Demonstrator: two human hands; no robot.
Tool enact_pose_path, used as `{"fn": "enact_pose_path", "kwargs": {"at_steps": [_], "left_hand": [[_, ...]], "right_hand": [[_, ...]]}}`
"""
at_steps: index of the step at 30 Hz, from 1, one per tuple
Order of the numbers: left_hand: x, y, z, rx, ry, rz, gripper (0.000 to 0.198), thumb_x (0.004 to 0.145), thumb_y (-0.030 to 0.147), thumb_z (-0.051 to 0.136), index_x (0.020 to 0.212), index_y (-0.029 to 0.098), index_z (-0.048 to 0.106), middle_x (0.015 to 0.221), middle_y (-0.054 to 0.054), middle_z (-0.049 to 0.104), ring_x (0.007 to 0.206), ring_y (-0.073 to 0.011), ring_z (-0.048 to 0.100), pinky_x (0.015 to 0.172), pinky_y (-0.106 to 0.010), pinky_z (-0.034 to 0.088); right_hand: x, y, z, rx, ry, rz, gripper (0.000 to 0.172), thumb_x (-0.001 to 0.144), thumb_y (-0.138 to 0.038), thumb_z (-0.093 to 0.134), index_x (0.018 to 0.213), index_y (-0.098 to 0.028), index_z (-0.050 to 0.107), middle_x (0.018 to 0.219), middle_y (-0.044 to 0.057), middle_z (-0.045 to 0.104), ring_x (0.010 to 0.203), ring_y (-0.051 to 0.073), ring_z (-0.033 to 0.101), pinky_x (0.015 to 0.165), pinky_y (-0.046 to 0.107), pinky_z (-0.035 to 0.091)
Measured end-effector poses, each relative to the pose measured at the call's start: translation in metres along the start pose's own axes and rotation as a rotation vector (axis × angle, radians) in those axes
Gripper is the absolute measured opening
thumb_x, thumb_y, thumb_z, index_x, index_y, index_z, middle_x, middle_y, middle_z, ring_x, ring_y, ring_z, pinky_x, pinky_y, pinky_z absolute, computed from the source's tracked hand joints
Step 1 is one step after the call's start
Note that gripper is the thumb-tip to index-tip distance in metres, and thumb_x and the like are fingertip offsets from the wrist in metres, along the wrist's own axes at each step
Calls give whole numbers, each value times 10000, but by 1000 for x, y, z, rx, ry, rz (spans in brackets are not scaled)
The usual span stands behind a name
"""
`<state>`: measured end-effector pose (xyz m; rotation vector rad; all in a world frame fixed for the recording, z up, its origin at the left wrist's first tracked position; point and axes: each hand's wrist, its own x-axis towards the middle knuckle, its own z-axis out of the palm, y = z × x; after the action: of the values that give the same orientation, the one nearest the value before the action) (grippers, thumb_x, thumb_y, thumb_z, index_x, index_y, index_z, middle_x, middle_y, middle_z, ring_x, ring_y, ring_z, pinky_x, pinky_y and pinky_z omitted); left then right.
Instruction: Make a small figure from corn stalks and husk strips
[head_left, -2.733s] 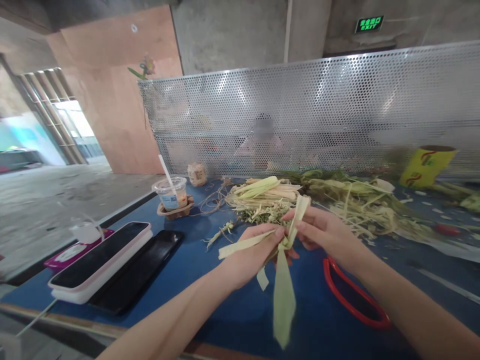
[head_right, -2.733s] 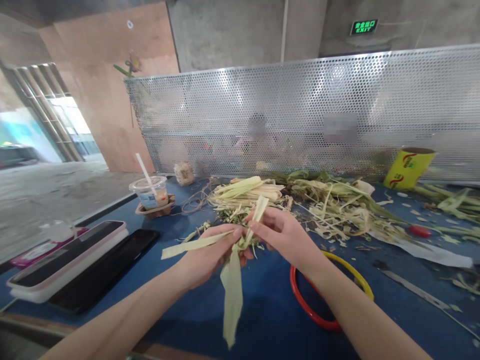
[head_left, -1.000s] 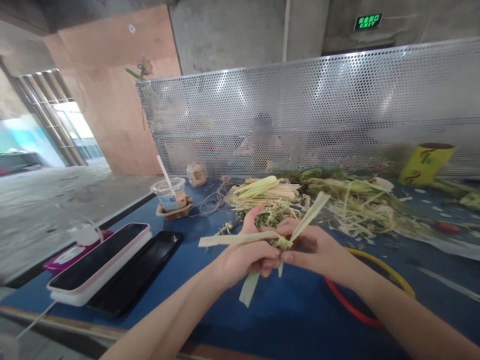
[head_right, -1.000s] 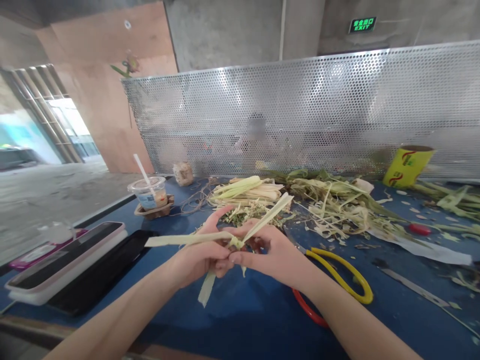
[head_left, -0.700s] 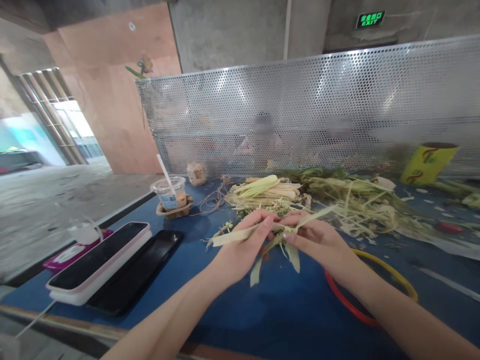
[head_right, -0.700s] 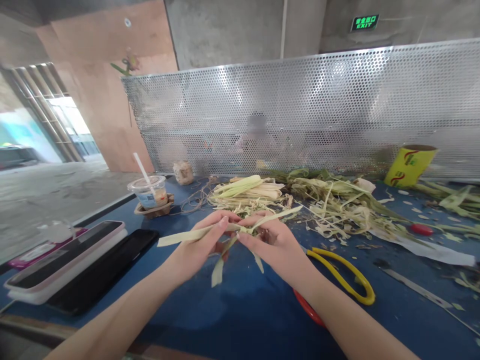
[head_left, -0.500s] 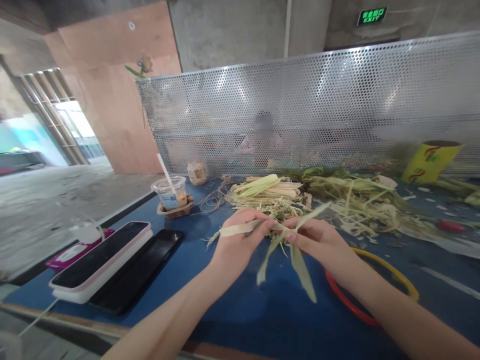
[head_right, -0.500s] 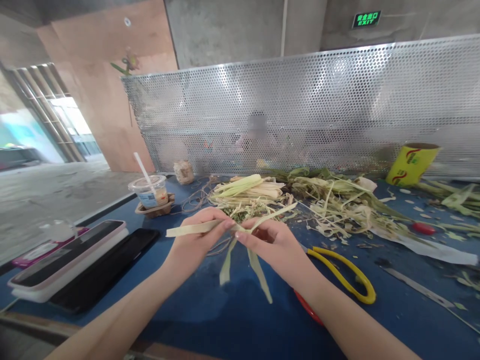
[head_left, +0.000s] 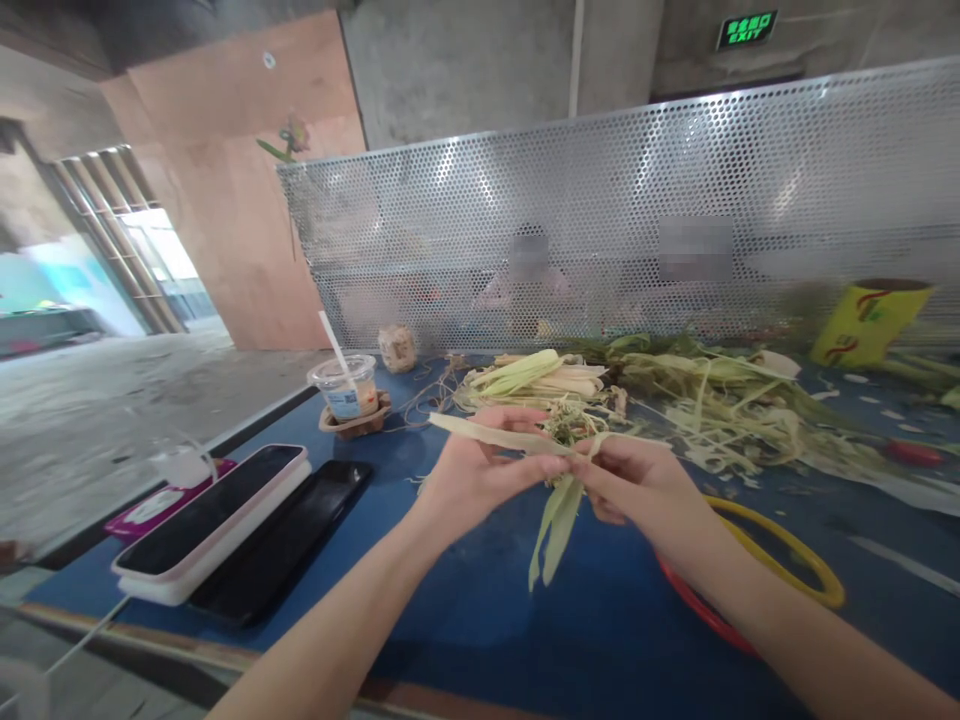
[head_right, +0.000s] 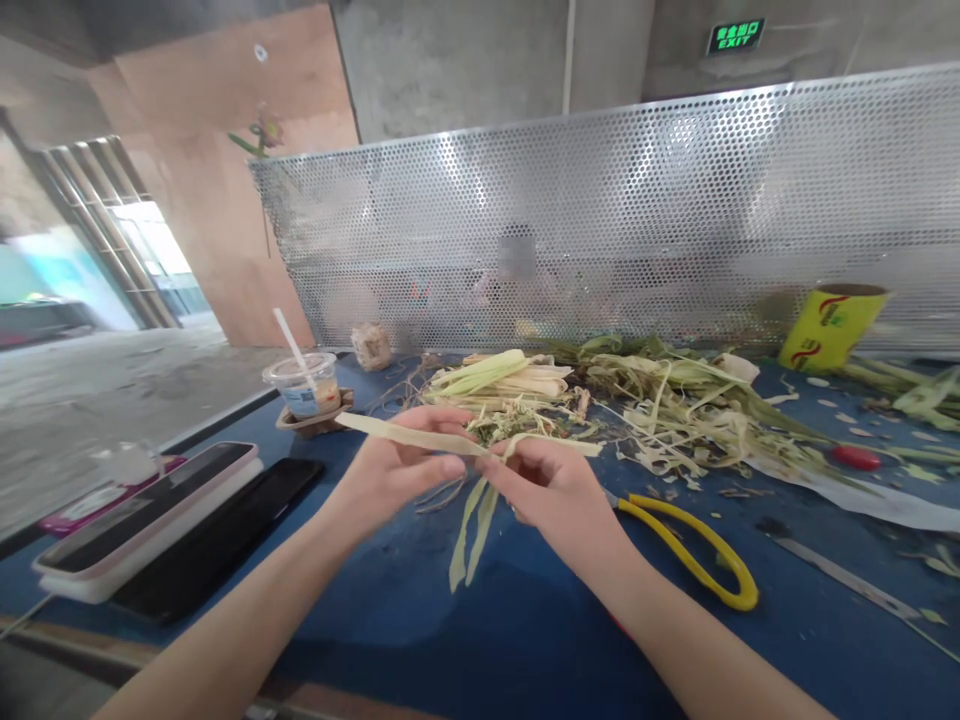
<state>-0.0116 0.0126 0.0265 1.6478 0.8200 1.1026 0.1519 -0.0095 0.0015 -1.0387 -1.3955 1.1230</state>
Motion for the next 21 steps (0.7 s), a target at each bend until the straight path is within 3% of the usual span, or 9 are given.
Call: {"fn": "enact_pose_path", "kwargs": {"at_steps": [2,5,8,11,16,19,21], "left_hand": [[-1,-3,5,-93,-121,-75,501,592,197,716,1049,171,512,755,-16,629,744,-151,593,659,-264,461],[-2,-5,9,-75,-96,-106,467,603,148,697,1032,156,513,613,24,593,619,-117,583,617,-244,453],[-3,-4,9,-39,-69,-116,445,605,154,694,1017,151,527,570,37,569,561,-102,553,578,-232,440],[-4,-3,6,-8,-156,-133,378,621,189,687,978,156,567,586,29,567,583,-107,553,606,-247,444],[-3,-5,6,34,-202,-96,325,660,205,654,974,154,587,646,1,585,616,-109,547,591,-222,420],[-2,-6,9,-21,-206,-76,275,694,230,622,957,155,587,707,-22,603,648,-125,566,590,-228,425],[-2,-6,10,-56,-233,-88,212,720,233,591,916,152,598,697,-22,596,636,-126,571,552,-216,414]], "right_hand": [[1,0,-1,-53,54,-39,302,625,-444,666,678,-153,608,517,-36,453,423,64,356,386,213,273],[2,0,-3,-135,135,-86,274,616,-414,678,680,-156,615,617,3,550,488,87,432,446,227,351],[2,1,-4,-135,155,-94,255,631,-401,672,655,-157,599,600,-4,530,497,88,428,443,222,346],[3,3,-6,-103,152,-75,270,656,-420,652,644,-159,582,531,-34,447,462,73,370,408,208,301],[5,4,-5,5,29,-37,337,725,-483,563,657,-152,577,499,-45,381,427,60,294,380,207,250],[5,1,-5,-26,-90,-59,395,826,-488,402,684,-162,573,538,-9,458,476,93,382,436,232,323],[4,-2,-5,-119,-168,-93,323,841,-429,413,711,-175,566,596,6,527,560,119,476,526,247,390]]}}
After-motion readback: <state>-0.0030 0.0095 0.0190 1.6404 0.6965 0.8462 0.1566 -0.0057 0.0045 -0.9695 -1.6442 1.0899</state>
